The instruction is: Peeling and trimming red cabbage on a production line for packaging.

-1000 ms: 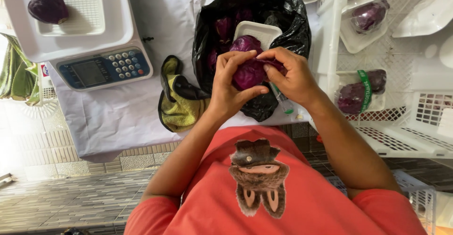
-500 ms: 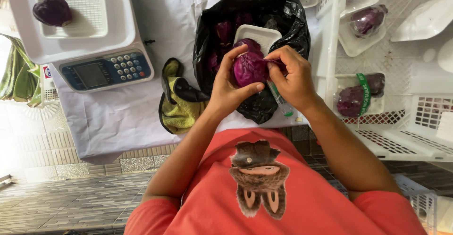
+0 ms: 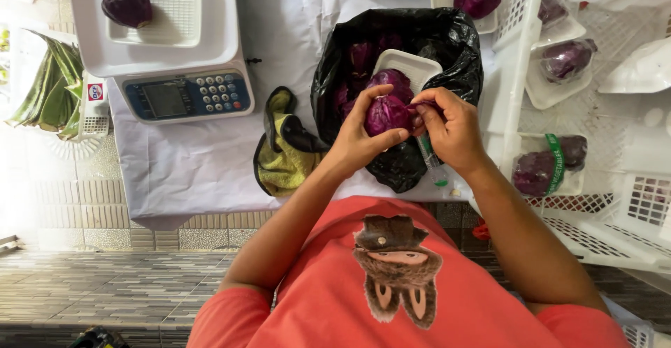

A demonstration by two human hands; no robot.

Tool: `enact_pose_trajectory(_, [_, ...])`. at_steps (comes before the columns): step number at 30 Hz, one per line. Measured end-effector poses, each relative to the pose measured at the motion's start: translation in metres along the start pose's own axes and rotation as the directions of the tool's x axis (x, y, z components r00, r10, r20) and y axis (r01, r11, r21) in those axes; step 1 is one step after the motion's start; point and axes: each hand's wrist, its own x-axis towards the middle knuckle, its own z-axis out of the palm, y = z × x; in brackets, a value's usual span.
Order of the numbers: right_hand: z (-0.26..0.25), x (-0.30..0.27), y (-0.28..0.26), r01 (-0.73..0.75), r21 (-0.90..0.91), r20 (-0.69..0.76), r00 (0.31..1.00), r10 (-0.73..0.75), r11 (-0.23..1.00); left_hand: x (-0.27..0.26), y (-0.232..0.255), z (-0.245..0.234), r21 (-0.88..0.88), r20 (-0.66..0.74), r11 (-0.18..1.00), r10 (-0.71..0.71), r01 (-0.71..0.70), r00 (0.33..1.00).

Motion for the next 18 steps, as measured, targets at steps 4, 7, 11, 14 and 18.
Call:
enact_pose_trajectory(4, [-0.001,0.002,-0.006,-0.058,0.126,0.020,0.998,0.056,0.990,-0.007,0.011,0.000,-0.151,-0.020,0.988,-0.047,0.044,0.999])
enact_pose_trajectory(7, [0.000,0.000,0.001,0.132,-0.062,0.119,0.985,-0.123,0.989,-0.007,0.012,-0.002,-0.250,-0.040,0.966,-0.073,0.061,0.997])
enact_pose_trajectory(11, [0.001,0.001,0.002,0.123,-0.086,0.180,0.978,-0.106,0.989,-0.004,0.020,0.001,-0.322,-0.026,0.937,-0.152,0.135,0.988])
enact_pose_trajectory(14, [0.003,0.001,-0.004,0.106,-0.118,0.168,0.982,-0.086,0.987,-0.008,0.029,0.003,-0.357,-0.022,0.917,-0.197,0.176,0.980])
enact_pose_trajectory(18, [0.007,-0.002,-0.002,0.137,-0.151,0.081,0.989,-0.126,0.979,-0.008,0.027,0.007,-0.372,-0.045,0.910,-0.214,0.183,0.976])
